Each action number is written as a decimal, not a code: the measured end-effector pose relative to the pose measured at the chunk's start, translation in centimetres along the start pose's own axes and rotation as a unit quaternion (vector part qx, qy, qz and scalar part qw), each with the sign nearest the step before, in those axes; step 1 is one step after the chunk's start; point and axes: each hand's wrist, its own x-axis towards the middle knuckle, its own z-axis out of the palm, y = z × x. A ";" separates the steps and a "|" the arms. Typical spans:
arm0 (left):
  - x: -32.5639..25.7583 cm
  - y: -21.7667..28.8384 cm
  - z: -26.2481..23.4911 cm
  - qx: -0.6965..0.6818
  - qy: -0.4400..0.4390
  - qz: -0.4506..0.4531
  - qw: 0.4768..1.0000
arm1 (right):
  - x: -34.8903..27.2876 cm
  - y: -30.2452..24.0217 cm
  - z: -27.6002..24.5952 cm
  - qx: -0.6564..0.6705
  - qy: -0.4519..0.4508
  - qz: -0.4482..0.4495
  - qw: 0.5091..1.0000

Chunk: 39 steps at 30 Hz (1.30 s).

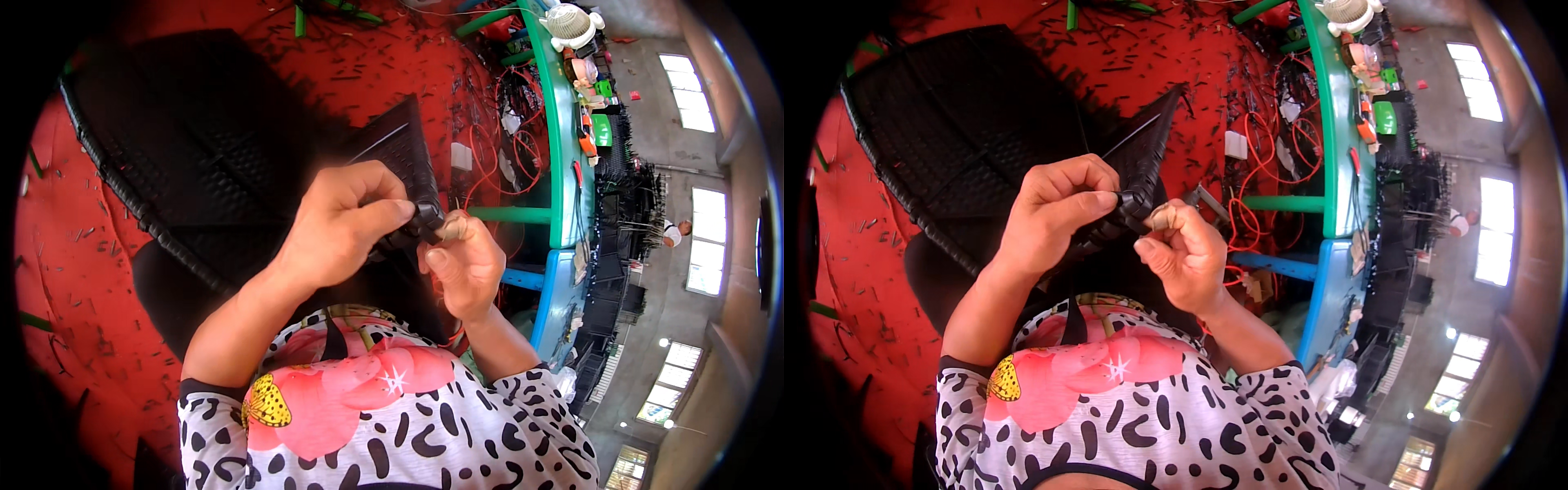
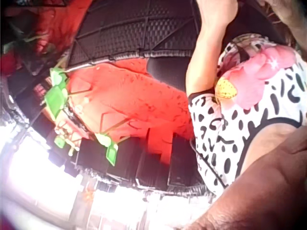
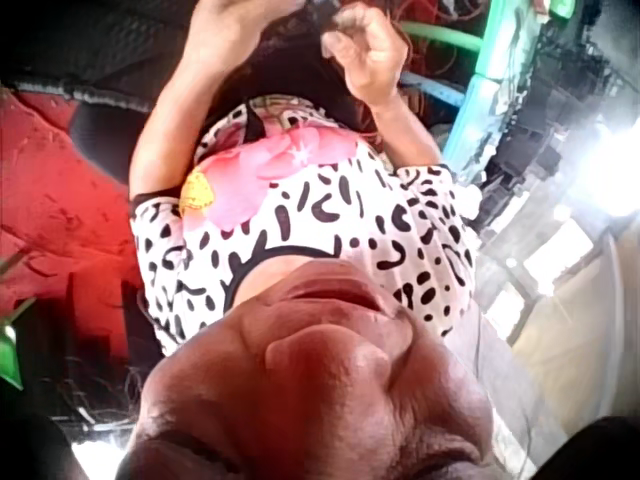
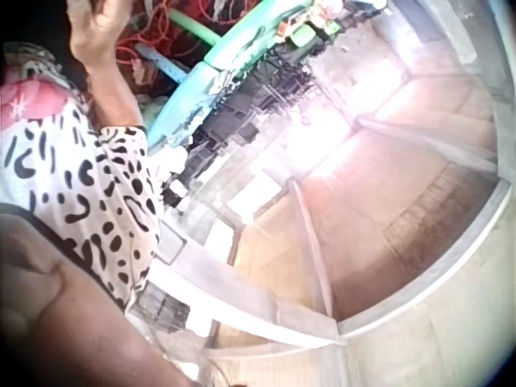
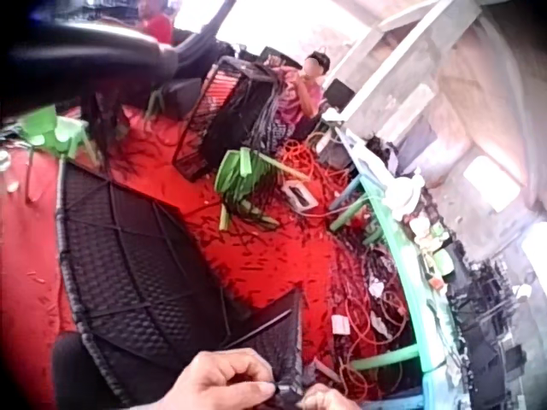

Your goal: The person is weaving a black plastic wicker strip onto the edge of a furniture panel by hand. They thread the strip through the existing wicker and pull it tight to secure the border.

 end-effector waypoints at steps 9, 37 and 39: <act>0.8 -0.6 -1.8 -0.135 -0.058 -0.069 0.987 | 1.2 1.4 0.1 -0.137 -0.034 -0.073 0.987; 1.6 0.1 -2.9 0.019 -0.014 -0.082 0.996 | 0.9 3.1 1.7 -0.127 -0.016 -0.183 0.975; 1.4 -0.1 -3.8 0.022 -0.033 -0.056 0.998 | 1.3 2.9 2.0 -0.161 -0.024 -0.220 0.962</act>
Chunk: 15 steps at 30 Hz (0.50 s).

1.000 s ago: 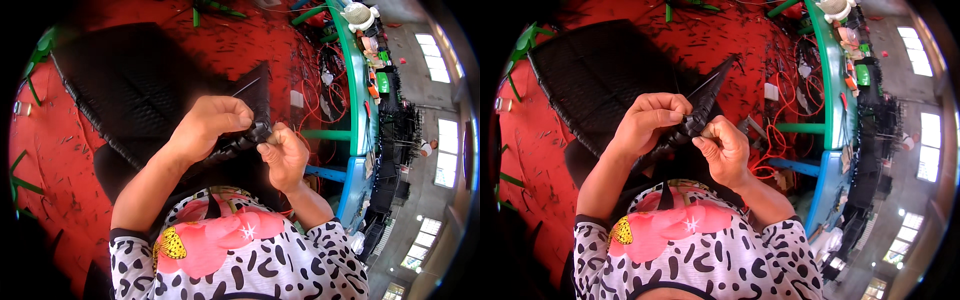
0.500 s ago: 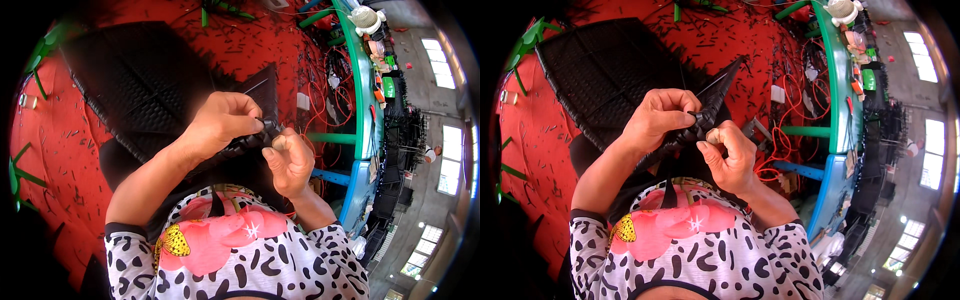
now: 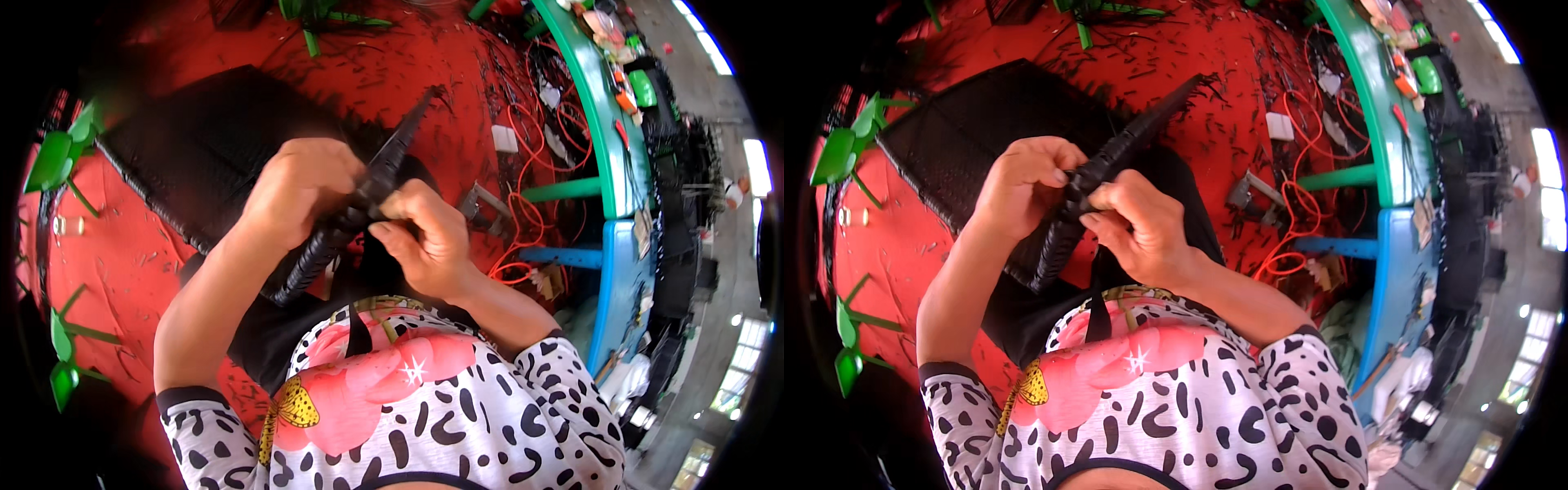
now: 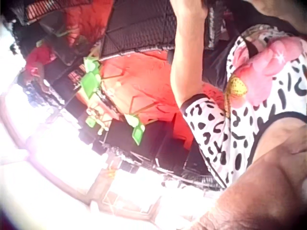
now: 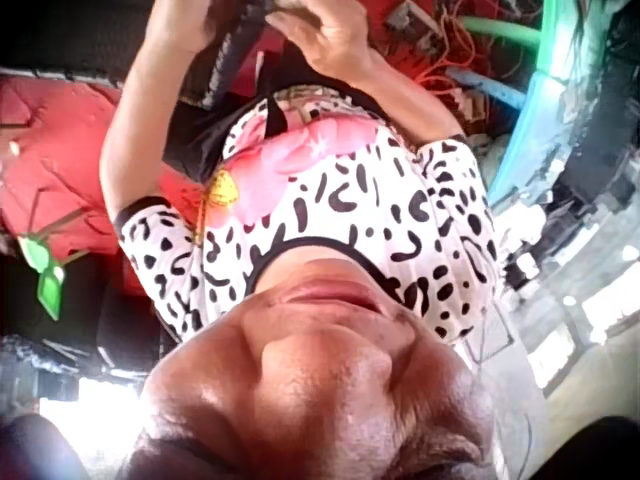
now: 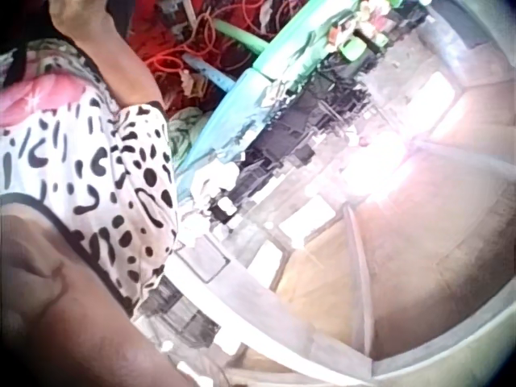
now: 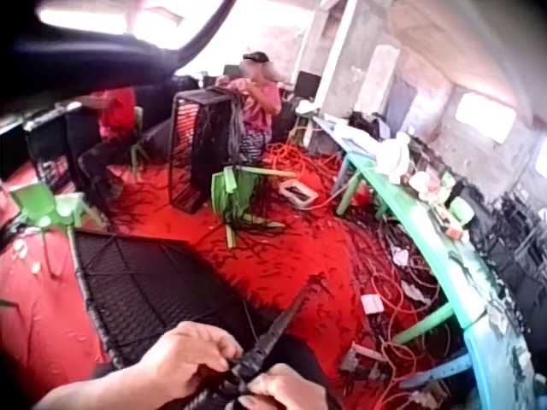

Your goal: The person is weaving a black plastic wicker strip onto the edge of a furniture panel by hand. They thread the strip through the existing wicker and pull it tight to secure the border.

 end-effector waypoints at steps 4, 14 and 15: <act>-0.1 2.1 0.5 -0.048 0.047 -0.106 0.992 | 0.5 0.5 0.7 0.009 0.028 -0.020 0.999; -0.1 4.2 0.8 0.038 0.099 -0.157 0.982 | 0.8 1.4 0.5 0.047 0.016 -0.008 0.999; -0.1 4.3 0.9 0.049 0.109 -0.157 0.980 | 0.9 1.9 0.3 0.063 0.026 -0.038 0.997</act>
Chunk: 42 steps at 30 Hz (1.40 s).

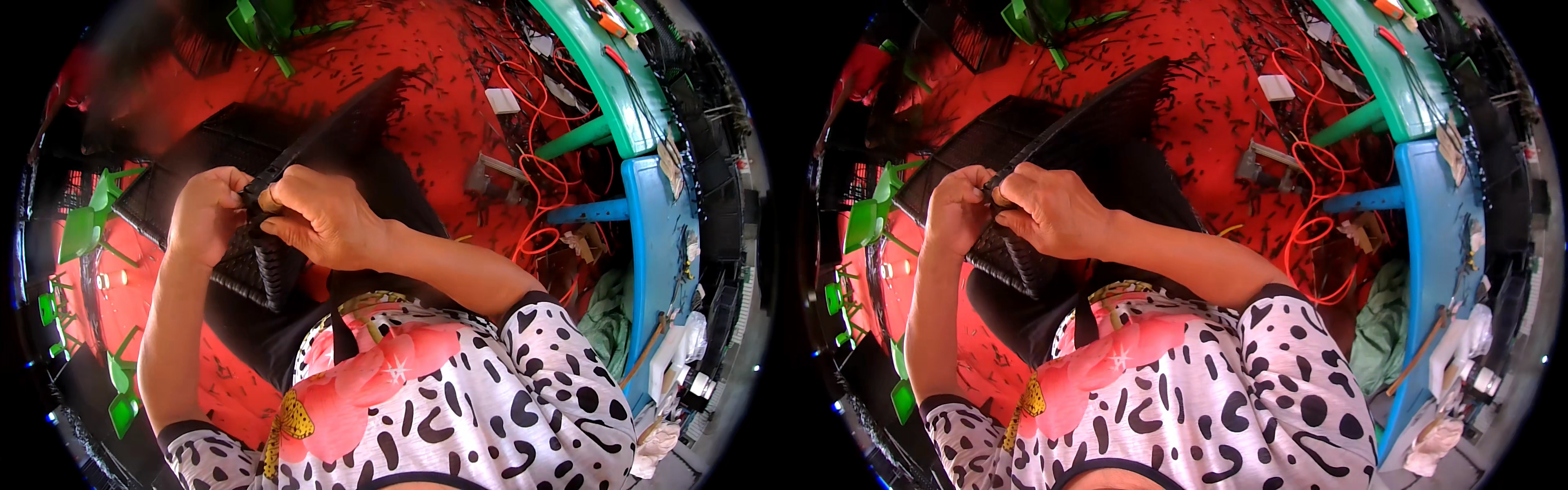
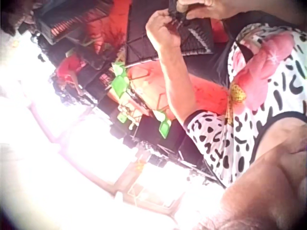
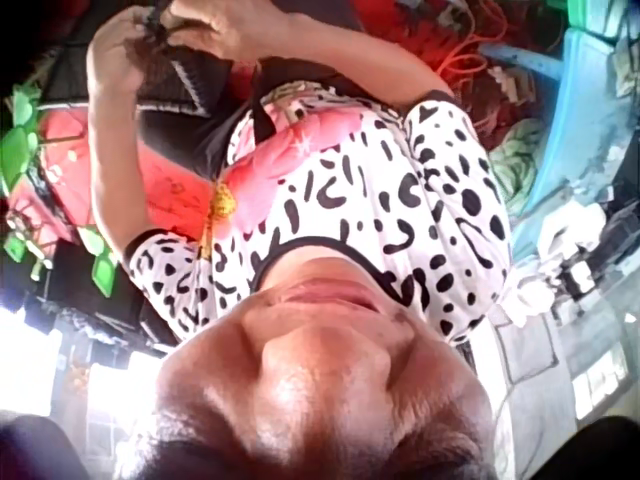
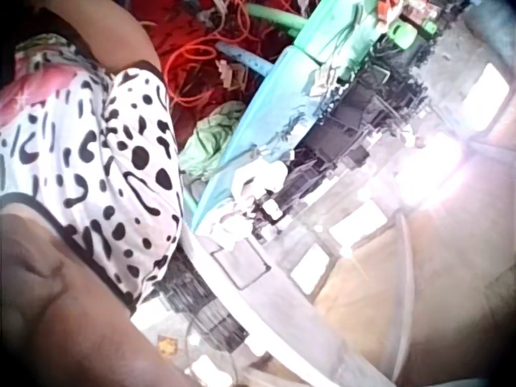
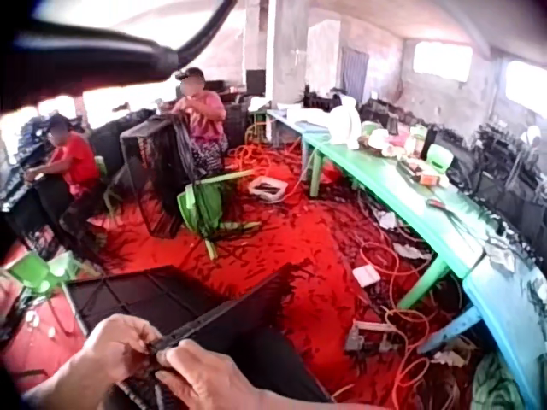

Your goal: The person is weaving a black plastic wicker strip onto the edge of a furniture panel by hand. They thread the strip through the existing wicker and pull it tight to secure the border.

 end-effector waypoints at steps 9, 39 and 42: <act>-0.7 0.5 0.4 0.052 0.030 -0.018 0.998 | 0.6 -0.8 1.4 -0.079 0.062 -0.064 0.993; -0.5 -3.9 -0.3 -0.148 -0.131 0.095 0.976 | -0.5 -2.2 -1.9 -0.072 0.027 0.009 0.997; -0.4 -5.2 0.4 -0.199 -0.132 0.135 0.962 | -0.5 -2.1 -1.6 -0.086 0.015 0.005 0.996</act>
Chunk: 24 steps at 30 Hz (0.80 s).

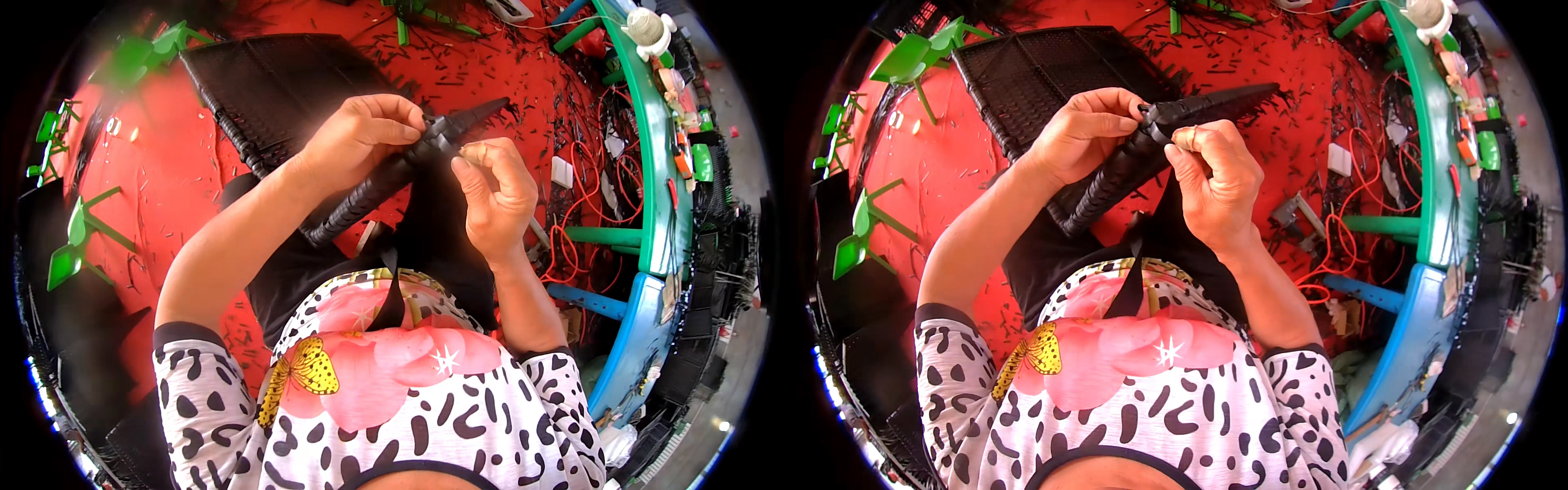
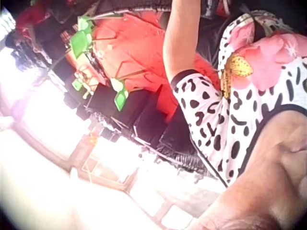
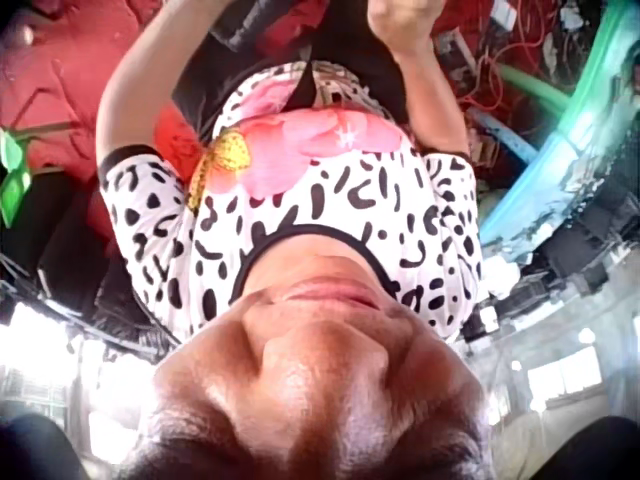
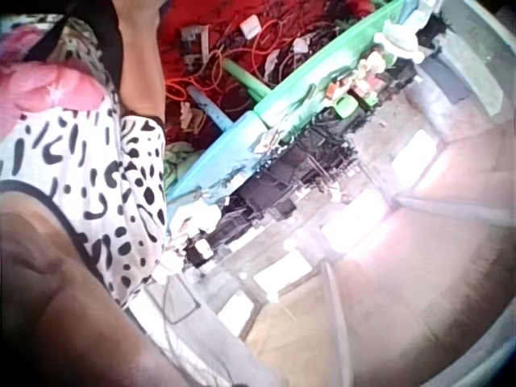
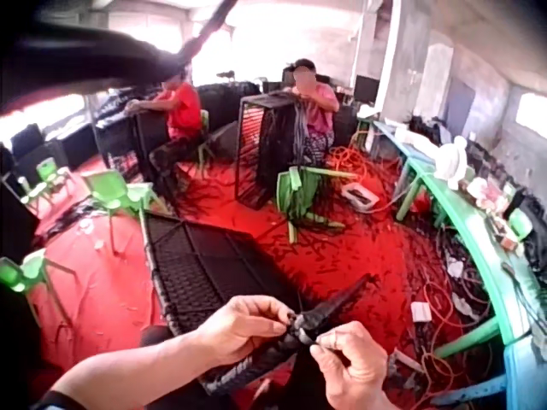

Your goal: The person is weaving a black plastic wicker strip onto the edge of a furniture panel by hand. They thread the strip through the existing wicker and pull it tight to secure the border.

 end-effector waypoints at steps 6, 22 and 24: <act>-0.3 -0.6 0.4 -0.016 0.005 0.026 1.000 | 0.3 -0.5 0.6 -0.015 -0.004 0.012 1.000; -0.2 -0.9 1.3 0.056 0.046 0.050 0.996 | -0.8 -0.6 0.1 0.003 -0.037 0.095 0.995; 0.0 -0.8 1.5 0.034 0.048 0.030 0.998 | -0.8 -0.7 0.0 0.000 -0.042 0.093 0.995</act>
